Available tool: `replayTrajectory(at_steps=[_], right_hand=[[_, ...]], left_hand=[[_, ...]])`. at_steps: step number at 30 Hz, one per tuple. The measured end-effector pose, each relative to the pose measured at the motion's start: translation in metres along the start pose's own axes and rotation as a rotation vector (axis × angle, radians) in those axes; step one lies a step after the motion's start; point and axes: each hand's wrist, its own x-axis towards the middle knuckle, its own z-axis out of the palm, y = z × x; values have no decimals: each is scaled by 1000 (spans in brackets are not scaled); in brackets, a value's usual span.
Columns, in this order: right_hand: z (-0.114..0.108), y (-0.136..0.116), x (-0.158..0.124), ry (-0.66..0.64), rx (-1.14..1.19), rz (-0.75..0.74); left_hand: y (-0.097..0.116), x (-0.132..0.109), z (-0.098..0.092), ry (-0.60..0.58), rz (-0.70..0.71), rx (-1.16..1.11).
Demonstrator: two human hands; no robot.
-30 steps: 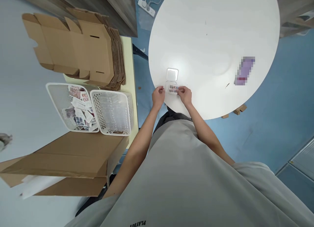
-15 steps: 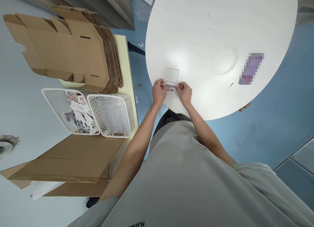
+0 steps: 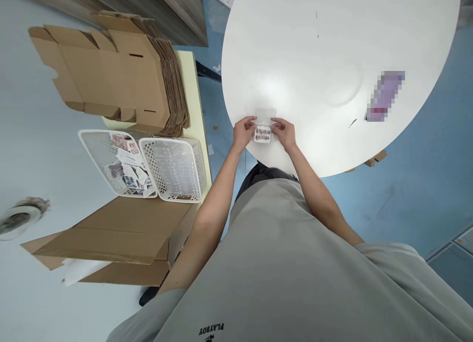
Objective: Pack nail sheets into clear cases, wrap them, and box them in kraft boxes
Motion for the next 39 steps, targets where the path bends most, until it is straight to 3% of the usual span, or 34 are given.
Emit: replayTrajectory(at_steps=[8, 13, 19, 26, 39], right_hand=[[-13, -14, -20, -22, 78, 28], [-18, -22, -22, -38, 63, -35], [-22, -26, -16, 15, 37, -70], [-20, -23, -22, -82, 101, 93], [5, -34, -5, -69, 45, -26]], left_hand=[[13, -19, 6, -88, -83, -230], [19, -26, 10, -85, -75, -251], [16, -34, 14, -160, -190, -222], [16, -36, 12, -33, -163, -201], [16, -29, 2, 100, -81, -230]])
